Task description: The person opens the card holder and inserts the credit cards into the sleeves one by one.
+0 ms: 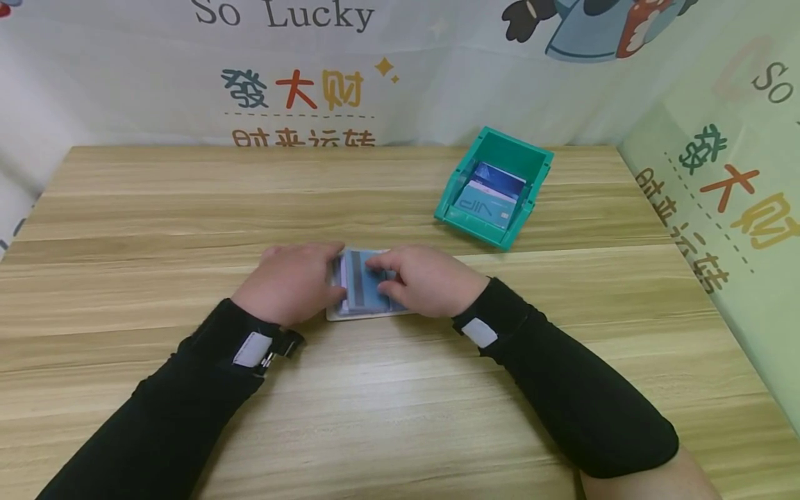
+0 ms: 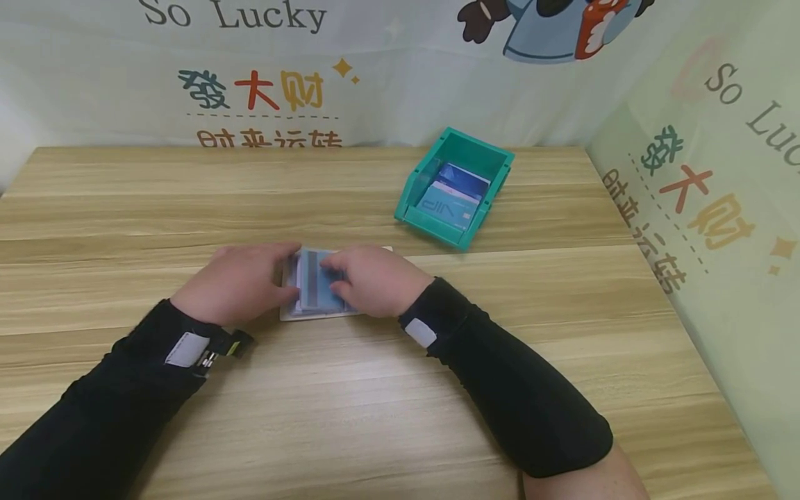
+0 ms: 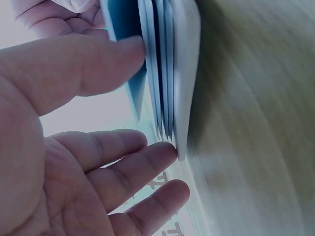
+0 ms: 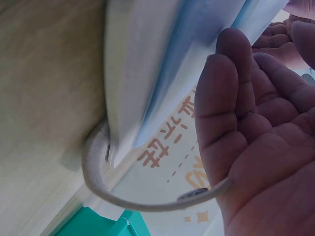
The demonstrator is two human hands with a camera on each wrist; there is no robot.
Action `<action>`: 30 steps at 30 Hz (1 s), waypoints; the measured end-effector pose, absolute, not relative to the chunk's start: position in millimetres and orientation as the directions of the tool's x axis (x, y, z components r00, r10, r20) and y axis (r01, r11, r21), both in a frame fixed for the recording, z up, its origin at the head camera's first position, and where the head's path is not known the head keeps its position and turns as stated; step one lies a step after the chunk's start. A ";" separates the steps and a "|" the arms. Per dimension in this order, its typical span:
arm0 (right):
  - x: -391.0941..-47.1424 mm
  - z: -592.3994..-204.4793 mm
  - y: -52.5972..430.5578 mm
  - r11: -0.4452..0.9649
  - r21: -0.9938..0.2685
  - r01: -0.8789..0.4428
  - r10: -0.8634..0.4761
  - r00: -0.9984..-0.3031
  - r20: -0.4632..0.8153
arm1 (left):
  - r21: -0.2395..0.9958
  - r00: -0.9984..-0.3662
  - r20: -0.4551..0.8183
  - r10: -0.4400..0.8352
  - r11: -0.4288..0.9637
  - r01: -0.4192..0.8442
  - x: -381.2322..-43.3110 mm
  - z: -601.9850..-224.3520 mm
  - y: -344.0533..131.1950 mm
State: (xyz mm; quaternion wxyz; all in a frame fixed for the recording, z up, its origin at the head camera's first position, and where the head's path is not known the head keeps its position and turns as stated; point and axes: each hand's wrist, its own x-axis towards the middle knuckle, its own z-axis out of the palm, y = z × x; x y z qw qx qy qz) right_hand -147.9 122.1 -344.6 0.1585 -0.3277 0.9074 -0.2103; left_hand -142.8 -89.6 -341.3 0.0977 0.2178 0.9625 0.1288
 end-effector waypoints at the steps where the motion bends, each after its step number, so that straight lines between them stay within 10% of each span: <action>1: -147.8 -344.5 122.1 0.697 -0.484 -0.528 -0.661 -0.735 -0.151 | 0.295 -0.887 -0.136 0.442 0.872 0.390 -142.7 -341.0 -89.7; 20: -150.1 -341.4 124.3 0.701 -0.479 -0.528 -0.658 -0.738 -0.151 | 0.263 -0.870 -0.157 0.467 0.869 0.419 -140.1 -340.7 -88.8; 30: -186.8 -313.5 184.9 0.854 -0.426 -0.298 -0.273 -0.954 0.120 | 0.274 -0.879 -0.165 0.446 0.877 0.394 -139.1 -341.8 -86.5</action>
